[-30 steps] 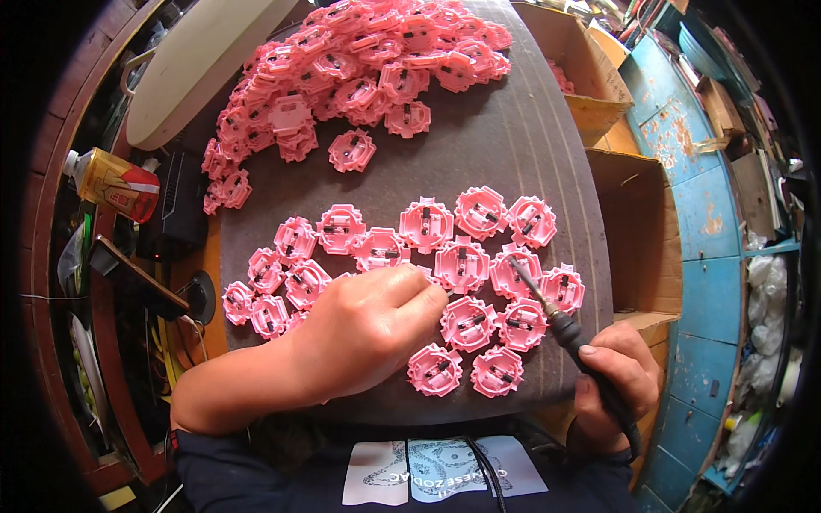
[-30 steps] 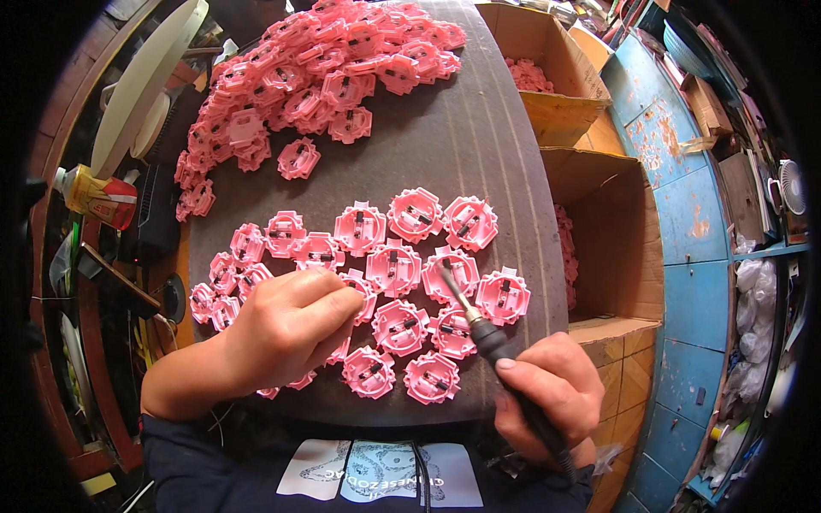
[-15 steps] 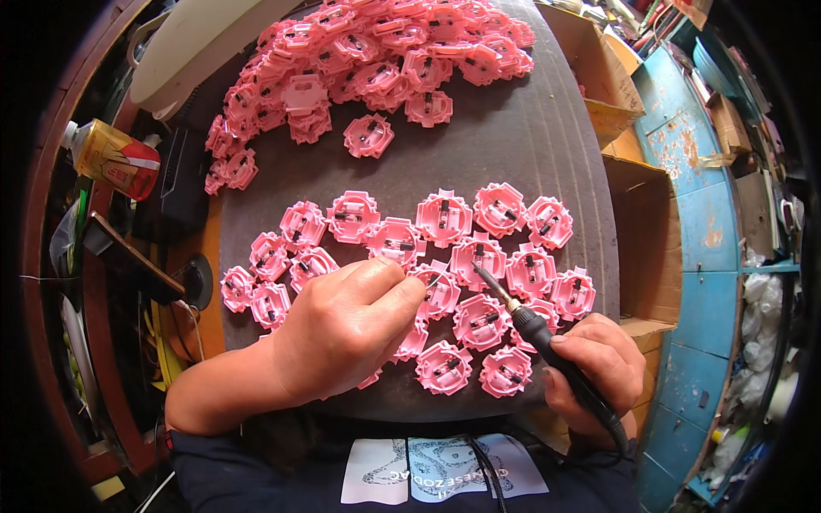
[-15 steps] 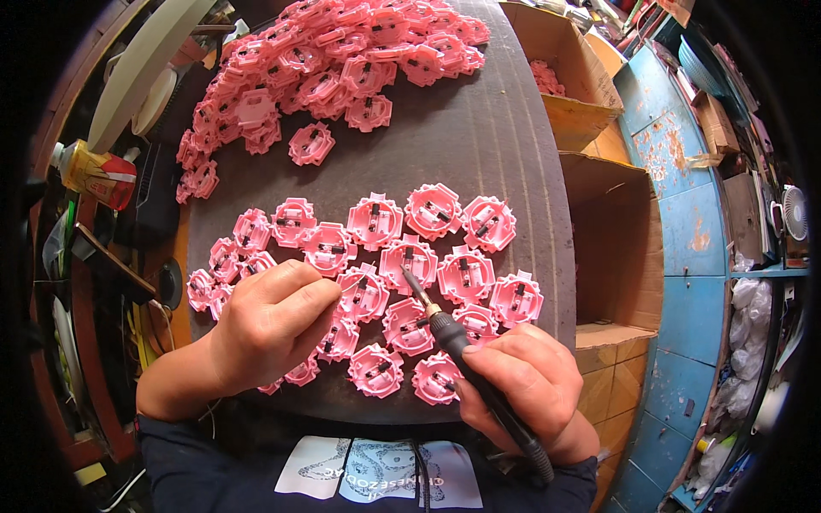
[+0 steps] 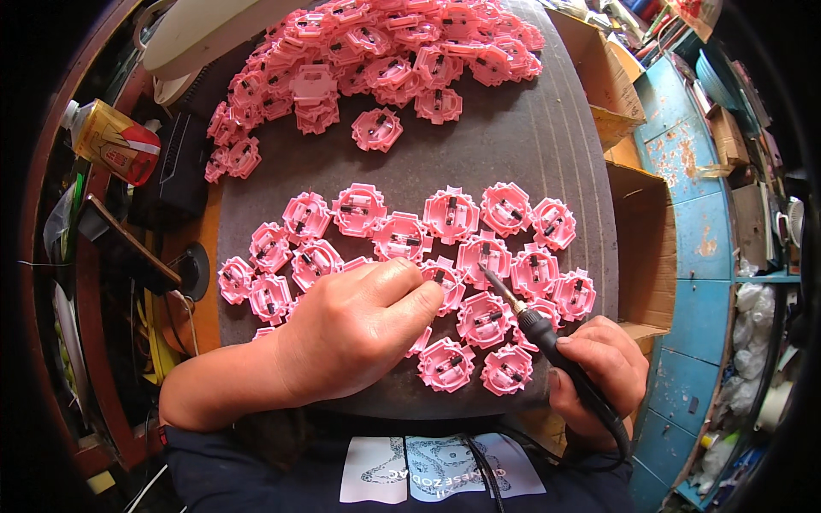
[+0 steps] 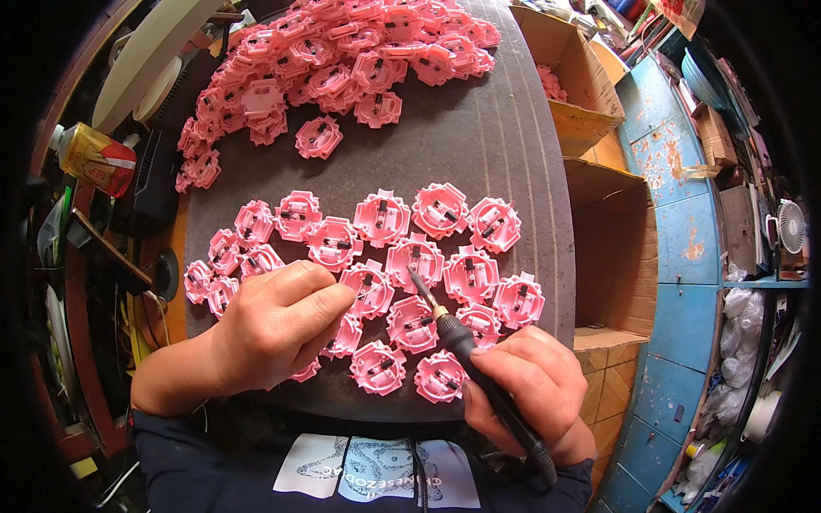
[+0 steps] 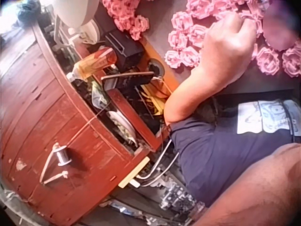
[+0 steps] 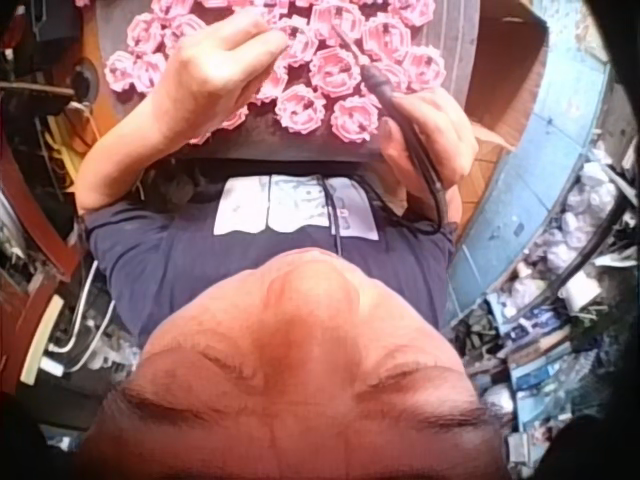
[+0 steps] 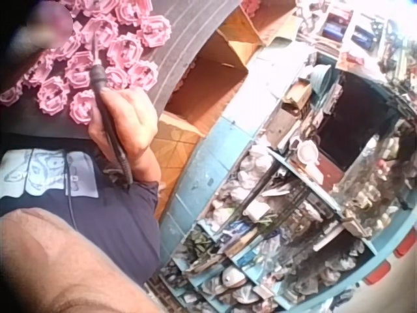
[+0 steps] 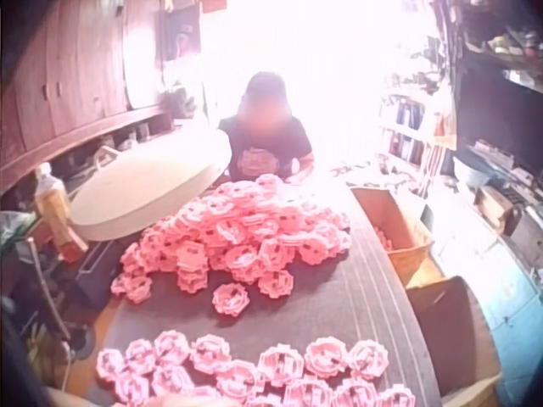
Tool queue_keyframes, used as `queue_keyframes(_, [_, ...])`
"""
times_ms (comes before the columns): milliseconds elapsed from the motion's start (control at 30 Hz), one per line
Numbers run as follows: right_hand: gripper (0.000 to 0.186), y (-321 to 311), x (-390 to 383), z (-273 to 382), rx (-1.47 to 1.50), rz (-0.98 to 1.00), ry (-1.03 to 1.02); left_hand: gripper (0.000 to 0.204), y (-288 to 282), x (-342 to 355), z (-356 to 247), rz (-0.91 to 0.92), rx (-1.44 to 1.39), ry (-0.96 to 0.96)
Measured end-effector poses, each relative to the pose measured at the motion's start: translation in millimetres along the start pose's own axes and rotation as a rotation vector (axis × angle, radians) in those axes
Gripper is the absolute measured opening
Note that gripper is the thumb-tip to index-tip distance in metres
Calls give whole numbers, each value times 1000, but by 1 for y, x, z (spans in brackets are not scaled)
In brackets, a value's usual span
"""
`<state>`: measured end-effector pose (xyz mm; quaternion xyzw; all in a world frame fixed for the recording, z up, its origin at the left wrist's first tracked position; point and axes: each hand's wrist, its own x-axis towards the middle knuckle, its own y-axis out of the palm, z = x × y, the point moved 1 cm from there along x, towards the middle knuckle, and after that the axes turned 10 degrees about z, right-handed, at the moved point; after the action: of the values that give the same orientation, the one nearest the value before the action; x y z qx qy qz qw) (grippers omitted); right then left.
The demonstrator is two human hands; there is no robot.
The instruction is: The person uses a soldering iron to apply heat to small pink plastic components on a workbench. They handle each piece individually, apply the soldering iron to specific points, and place the finished pieces into a cardboard box. The process is repeated continuously throughout the clip.
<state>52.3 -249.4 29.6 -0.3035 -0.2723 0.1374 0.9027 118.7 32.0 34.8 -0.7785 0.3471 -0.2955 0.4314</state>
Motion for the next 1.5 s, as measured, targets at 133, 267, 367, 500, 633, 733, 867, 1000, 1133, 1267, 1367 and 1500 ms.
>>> queue_keyframes(133, [38, -3, -2, 2, 10, 3, 17, 25, 2, 0, 0, -4, -36, -10])
queue_keyframes(267, [32, -8, -15, 1, 3, -123, 41, 25, 4, 4, -2, -32, -56, 20])
queue_keyframes(367, [36, -8, -31, -1, 12, -268, 62, 26, 6, 9, -4, 4, -58, 60])
queue_keyframes(500, [33, -14, -43, 1, -93, -318, 98, 25, 15, 23, -9, 9, -18, 127])
queue_keyframes(633, [29, -20, -47, 0, -93, -274, 125, 23, 28, 43, -11, -11, -12, 166])
queue_keyframes(733, [30, -18, -48, -3, -96, -253, 119, 24, 32, 54, -9, 19, 7, 162])
queue_keyframes(867, [30, -18, -48, -4, -105, -256, 134, 25, 35, 60, -10, 57, 33, 173])
queue_keyframes(1000, [30, -19, -48, -7, -102, -253, 129, 23, 37, 65, -10, 64, 37, 175])
queue_keyframes(1133, [31, -19, -47, -10, -95, -253, 116, 21, 38, 66, -9, 61, 34, 175])
queue_keyframes(1267, [30, -19, -43, -12, -104, -245, 99, 22, 39, 68, -8, 77, 34, 163])
queue_keyframes(1367, [30, -19, -43, -12, -96, -234, 107, 22, 40, 69, -7, 58, 39, 172])
queue_keyframes(1500, [29, -20, -43, -11, -93, -229, 111, 22, 38, 70, -7, 71, 38, 178])
